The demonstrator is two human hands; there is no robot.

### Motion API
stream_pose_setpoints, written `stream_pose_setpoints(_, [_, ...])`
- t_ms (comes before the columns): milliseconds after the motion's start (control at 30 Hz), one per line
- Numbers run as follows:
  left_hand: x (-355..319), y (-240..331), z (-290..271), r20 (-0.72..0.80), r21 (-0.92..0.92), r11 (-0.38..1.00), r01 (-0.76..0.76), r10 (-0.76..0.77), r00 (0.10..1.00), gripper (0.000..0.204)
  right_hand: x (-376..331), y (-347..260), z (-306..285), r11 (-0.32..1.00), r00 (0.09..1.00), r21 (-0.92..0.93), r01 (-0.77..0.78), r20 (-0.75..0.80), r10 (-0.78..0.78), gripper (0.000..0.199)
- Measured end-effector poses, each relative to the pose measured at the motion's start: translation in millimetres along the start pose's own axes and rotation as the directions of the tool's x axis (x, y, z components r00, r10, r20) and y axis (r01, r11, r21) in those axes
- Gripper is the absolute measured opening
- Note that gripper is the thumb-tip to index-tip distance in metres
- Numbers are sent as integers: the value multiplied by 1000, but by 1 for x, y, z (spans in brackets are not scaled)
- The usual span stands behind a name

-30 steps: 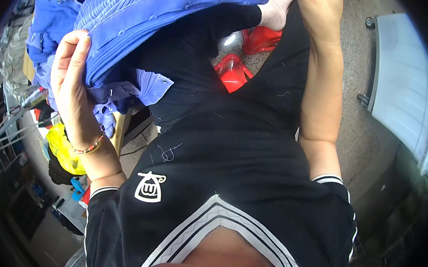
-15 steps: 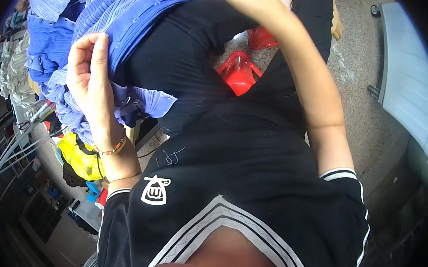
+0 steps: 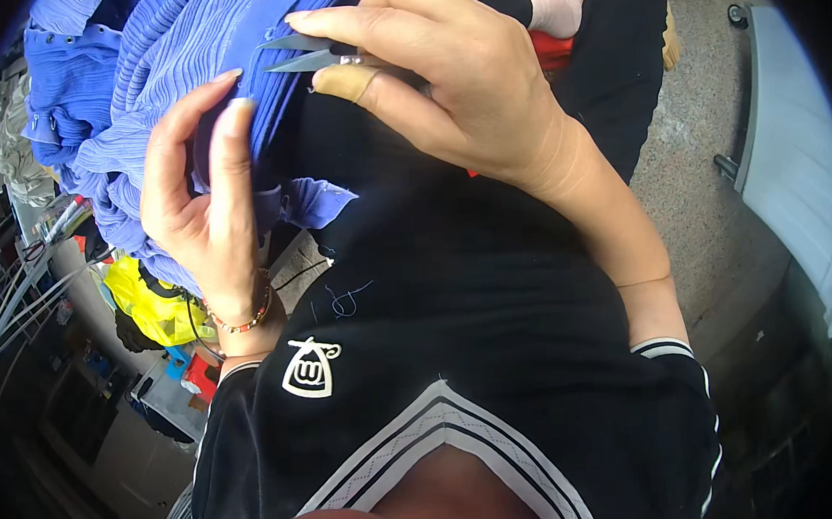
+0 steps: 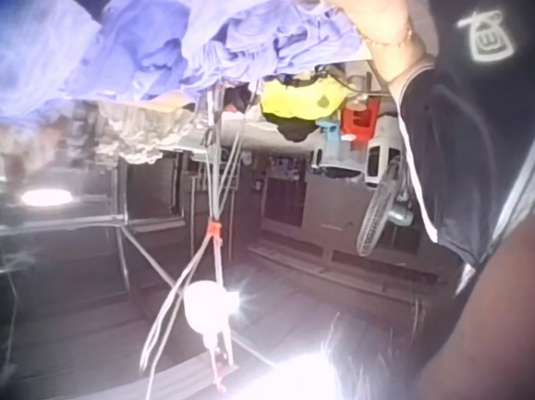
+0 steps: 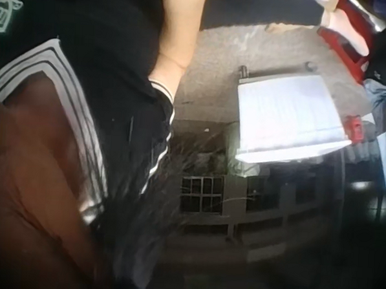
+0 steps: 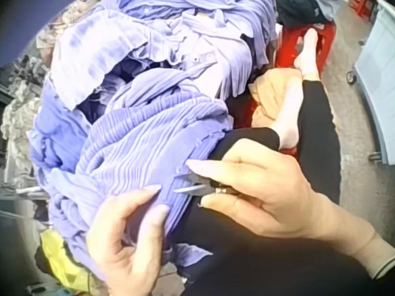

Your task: The person picks up a garment from a table and trims loose threads along its edge near metal fasteners using small scissors.

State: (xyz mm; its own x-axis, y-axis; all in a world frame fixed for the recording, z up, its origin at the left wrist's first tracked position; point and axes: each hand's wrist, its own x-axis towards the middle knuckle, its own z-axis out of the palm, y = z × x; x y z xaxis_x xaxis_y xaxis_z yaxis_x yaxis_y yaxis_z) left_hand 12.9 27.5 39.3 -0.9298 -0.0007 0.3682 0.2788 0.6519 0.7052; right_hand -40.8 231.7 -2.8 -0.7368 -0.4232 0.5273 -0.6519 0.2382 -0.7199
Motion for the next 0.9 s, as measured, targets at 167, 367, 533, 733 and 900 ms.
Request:
stream_pose_setpoints(167, [6, 5, 2, -21, 293, 947, -133, 146, 989, 29, -6, -1, -1, 994, 995, 40, -97, -1, 97, 43])
stream_pose_setpoints(367, [8, 7, 8, -65, 367, 920, -140, 176, 982, 24, 7, -20, -11, 959, 968, 143, -243, -21, 248, 41])
stream_pose_setpoints(533, [7, 8, 13, -79, 367, 918, -149, 190, 979, 17, 5, -19, -15, 957, 968, 171, -236, -43, 247, 43])
stream_pose_setpoints(733, [5, 4, 20, -93, 269, 953, -137, 168, 981, 10, 5, -20, -17, 951, 967, 196, -240, -36, 252, 41])
stream_pose_setpoints(900, [4, 2, 23, -144, 170, 976, -134, 159, 977, 8, 7, -21, -16, 958, 976, 202, -205, -27, 215, 40])
